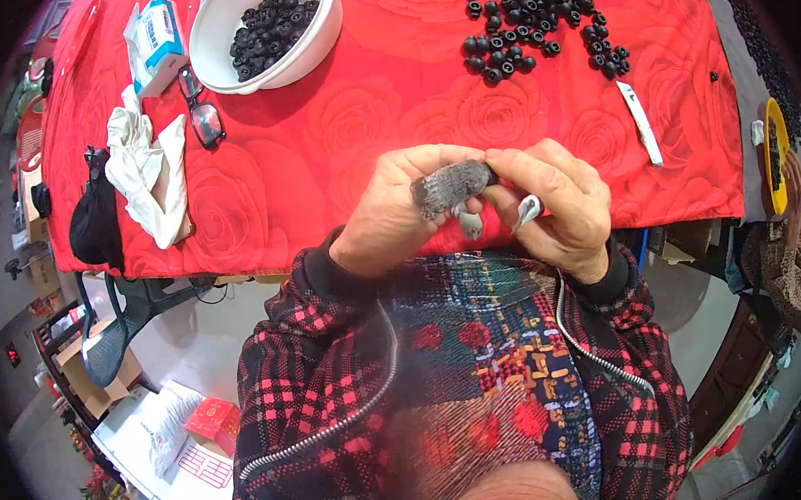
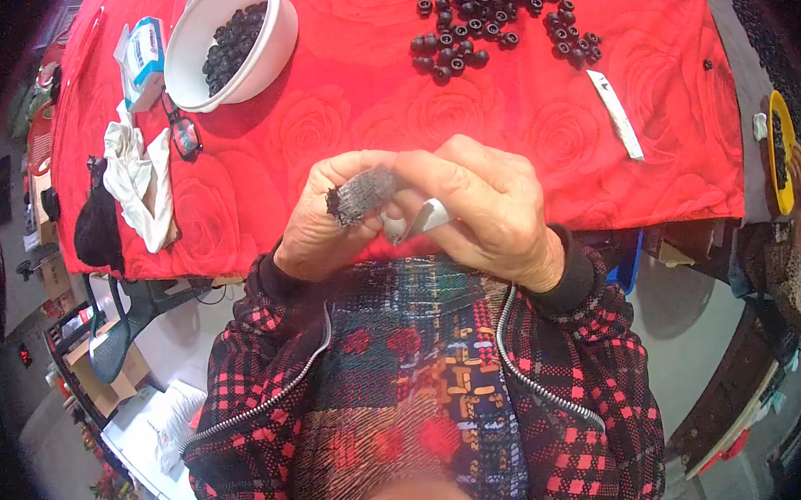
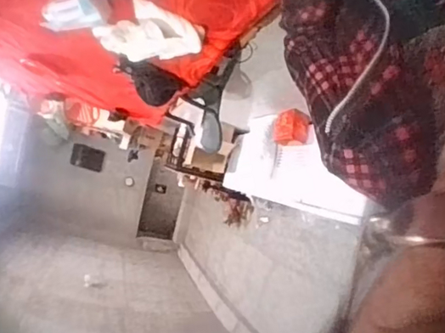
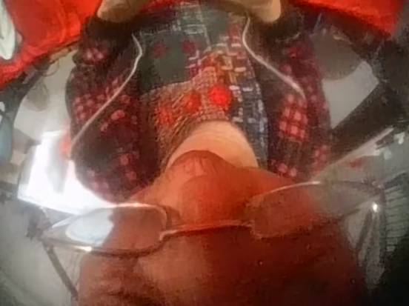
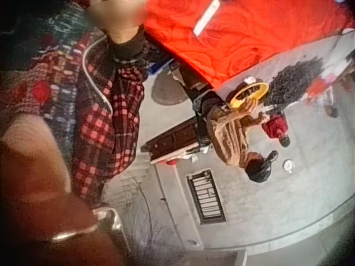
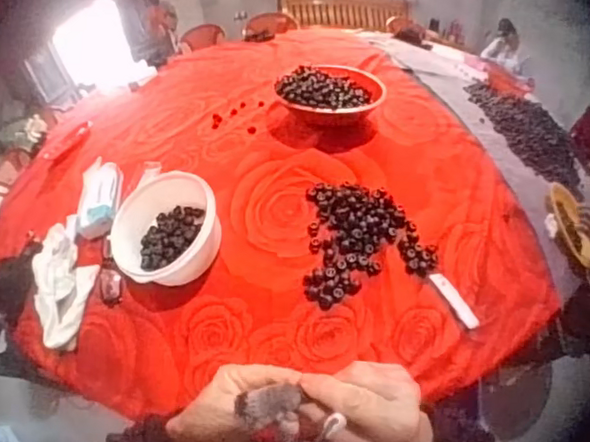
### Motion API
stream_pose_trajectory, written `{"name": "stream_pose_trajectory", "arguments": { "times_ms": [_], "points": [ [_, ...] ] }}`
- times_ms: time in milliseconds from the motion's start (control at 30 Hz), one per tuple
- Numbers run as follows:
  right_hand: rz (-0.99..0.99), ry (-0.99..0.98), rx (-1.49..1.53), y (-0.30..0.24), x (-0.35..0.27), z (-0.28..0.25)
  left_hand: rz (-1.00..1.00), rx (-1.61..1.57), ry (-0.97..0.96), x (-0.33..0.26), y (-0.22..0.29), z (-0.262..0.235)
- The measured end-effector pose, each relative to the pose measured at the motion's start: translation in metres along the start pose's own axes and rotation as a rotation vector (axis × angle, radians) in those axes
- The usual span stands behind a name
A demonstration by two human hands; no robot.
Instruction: The person sits at a table covered with a red cloth and repeatedly picks up small black beads. Using a small white tool, they rub the surface of each bead individually. The person handles the beads one at a time, rotating them in their hands while applying the tool, and then places them back on the table.
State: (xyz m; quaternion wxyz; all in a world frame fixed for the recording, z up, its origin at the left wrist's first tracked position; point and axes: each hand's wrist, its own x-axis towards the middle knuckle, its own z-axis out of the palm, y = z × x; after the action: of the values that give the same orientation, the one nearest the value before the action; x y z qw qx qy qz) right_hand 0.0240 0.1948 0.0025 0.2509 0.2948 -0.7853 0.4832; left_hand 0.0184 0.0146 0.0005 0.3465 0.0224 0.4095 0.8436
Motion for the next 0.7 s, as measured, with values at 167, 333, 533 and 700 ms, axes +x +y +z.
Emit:
{"name": "stream_pose_trajectory", "arguments": {
  "times_ms": [167, 333, 533, 700],
  "points": [
    [-0.164, 0.029, -0.147, 0.001, -0.004, -0.002, 0.055, -0.001, 0.09, -0.001, -0.004, 0.005],
    [-0.071, -0.027, -0.077, -0.001, -0.003, -0.007, 0.092, 0.038, 0.016, -0.001, -0.005, -0.003],
    [0.683, -0.17, 0.379, -0.011, 0.002, -0.027, 0.065, -0.071, 0.064, 0.002, 0.001, 0.006],
    [0.648, -0.256, 0.491, -0.003, 0.006, -0.026, 0.099, 0.008, 0.048, 0.005, -0.004, 0.003]
  ]
}}
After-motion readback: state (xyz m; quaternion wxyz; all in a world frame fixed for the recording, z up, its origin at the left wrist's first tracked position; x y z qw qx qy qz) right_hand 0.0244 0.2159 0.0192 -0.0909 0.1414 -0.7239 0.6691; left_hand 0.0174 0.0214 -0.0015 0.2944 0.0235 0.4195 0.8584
